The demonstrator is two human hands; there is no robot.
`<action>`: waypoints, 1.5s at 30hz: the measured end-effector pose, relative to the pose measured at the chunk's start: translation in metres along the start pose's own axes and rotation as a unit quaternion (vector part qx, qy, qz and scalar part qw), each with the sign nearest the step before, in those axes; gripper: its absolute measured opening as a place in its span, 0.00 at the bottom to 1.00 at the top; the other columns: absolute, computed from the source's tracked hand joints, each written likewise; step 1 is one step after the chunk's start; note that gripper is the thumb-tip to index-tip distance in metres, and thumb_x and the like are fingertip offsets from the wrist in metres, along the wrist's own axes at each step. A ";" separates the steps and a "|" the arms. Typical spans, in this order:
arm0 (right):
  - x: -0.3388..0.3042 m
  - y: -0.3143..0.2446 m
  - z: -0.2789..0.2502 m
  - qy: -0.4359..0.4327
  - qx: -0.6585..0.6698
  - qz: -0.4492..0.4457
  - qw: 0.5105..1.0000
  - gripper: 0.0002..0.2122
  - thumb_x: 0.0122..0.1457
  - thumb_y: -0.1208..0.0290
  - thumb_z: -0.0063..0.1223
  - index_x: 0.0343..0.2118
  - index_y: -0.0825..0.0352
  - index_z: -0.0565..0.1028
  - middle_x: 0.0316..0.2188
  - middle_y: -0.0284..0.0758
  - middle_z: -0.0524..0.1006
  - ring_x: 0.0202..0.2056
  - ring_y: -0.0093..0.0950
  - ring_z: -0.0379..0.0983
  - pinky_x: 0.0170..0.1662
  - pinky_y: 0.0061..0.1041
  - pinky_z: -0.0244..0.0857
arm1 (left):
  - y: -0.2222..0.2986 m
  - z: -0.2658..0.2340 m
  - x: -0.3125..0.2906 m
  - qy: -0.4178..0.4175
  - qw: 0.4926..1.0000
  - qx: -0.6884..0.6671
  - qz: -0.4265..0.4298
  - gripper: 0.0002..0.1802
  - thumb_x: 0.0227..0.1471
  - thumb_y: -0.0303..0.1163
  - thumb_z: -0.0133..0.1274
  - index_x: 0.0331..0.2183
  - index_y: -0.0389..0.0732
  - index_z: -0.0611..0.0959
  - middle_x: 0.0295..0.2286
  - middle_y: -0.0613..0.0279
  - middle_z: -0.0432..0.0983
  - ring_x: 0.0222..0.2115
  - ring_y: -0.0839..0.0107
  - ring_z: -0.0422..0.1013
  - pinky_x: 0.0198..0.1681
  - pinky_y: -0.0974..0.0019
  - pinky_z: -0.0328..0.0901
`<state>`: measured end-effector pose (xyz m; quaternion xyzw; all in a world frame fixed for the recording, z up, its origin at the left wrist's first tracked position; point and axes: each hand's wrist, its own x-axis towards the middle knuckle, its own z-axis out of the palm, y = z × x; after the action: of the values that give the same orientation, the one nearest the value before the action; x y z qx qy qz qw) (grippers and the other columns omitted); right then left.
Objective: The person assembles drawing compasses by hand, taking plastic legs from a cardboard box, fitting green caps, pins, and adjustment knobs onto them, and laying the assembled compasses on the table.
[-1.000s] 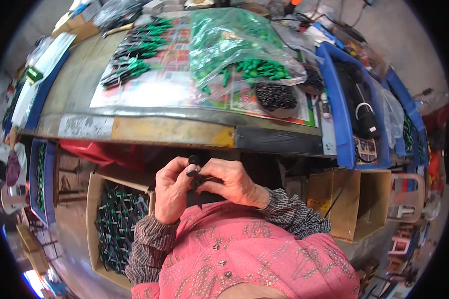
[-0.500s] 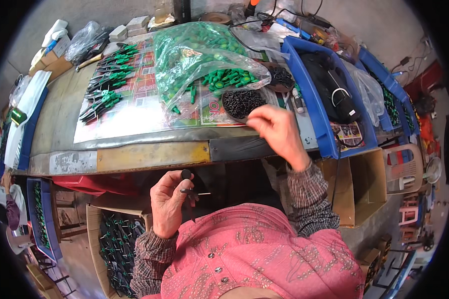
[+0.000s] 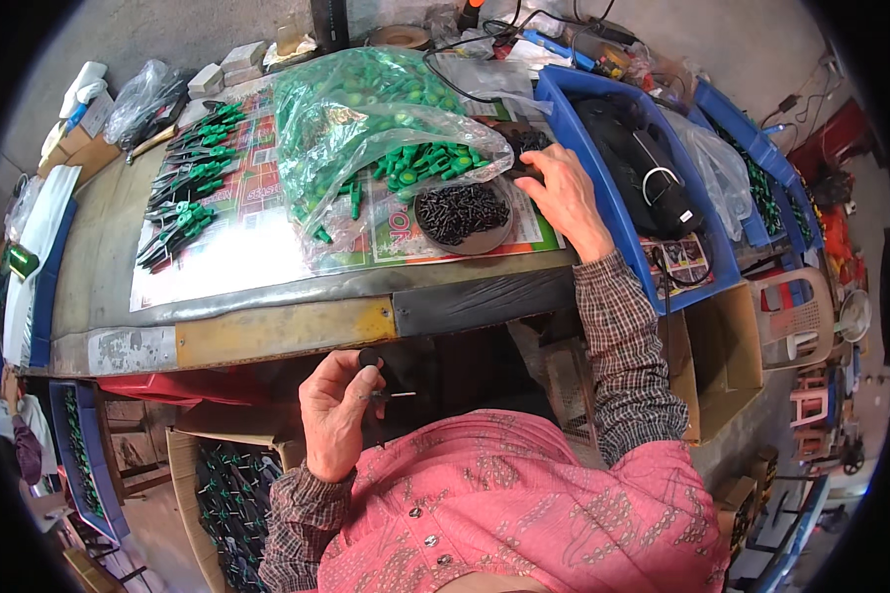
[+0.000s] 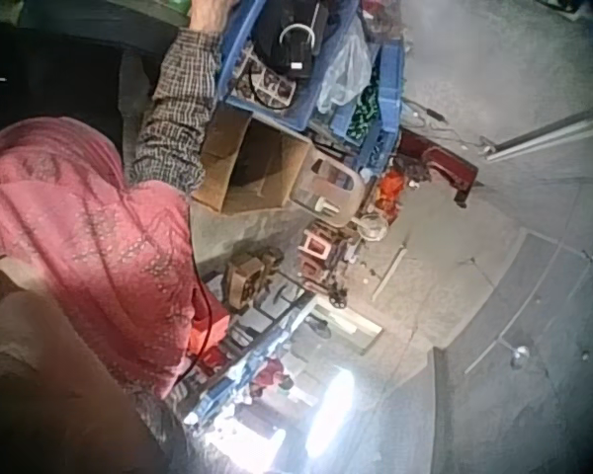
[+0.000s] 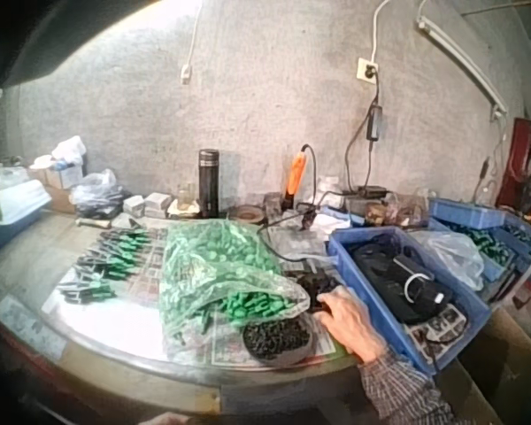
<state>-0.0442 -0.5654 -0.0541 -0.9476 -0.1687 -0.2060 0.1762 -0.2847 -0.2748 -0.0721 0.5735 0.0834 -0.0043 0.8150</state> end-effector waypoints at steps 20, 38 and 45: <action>0.006 0.000 0.013 0.010 -0.010 -0.046 0.999 0.05 0.47 0.73 0.61 0.25 0.65 0.75 0.26 0.38 0.73 0.33 0.40 0.72 0.36 0.38 0.66 | -0.005 0.003 -0.007 0.013 0.999 0.027 -0.025 0.08 0.57 0.28 0.54 0.36 0.33 0.78 0.24 0.64 0.73 0.20 0.80 0.67 0.21 0.76 0.63; -0.118 -0.162 -0.021 -0.246 0.600 0.099 0.754 0.03 0.55 0.81 0.58 0.32 0.70 0.76 0.26 0.28 0.76 0.25 0.15 0.72 0.29 0.15 0.68 | -0.017 -0.001 -0.028 0.000 0.997 -0.057 -0.059 0.08 0.55 0.26 0.56 0.37 0.34 0.80 0.27 0.71 0.75 0.26 0.86 0.67 0.29 0.80 0.63; -0.127 -0.180 -0.010 -0.302 0.626 0.130 0.707 0.03 0.55 0.79 0.59 0.31 0.70 0.75 0.24 0.27 0.74 0.22 0.13 0.69 0.25 0.13 0.64 | -0.019 -0.004 -0.033 0.002 0.998 -0.041 -0.044 0.08 0.54 0.25 0.57 0.37 0.33 0.80 0.27 0.71 0.75 0.27 0.87 0.67 0.30 0.80 0.63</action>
<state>-0.2271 -0.4419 -0.0551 -0.6441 -0.1782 0.2690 0.6935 -0.3200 -0.2804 -0.0871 0.5350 0.1104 -0.0358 0.8368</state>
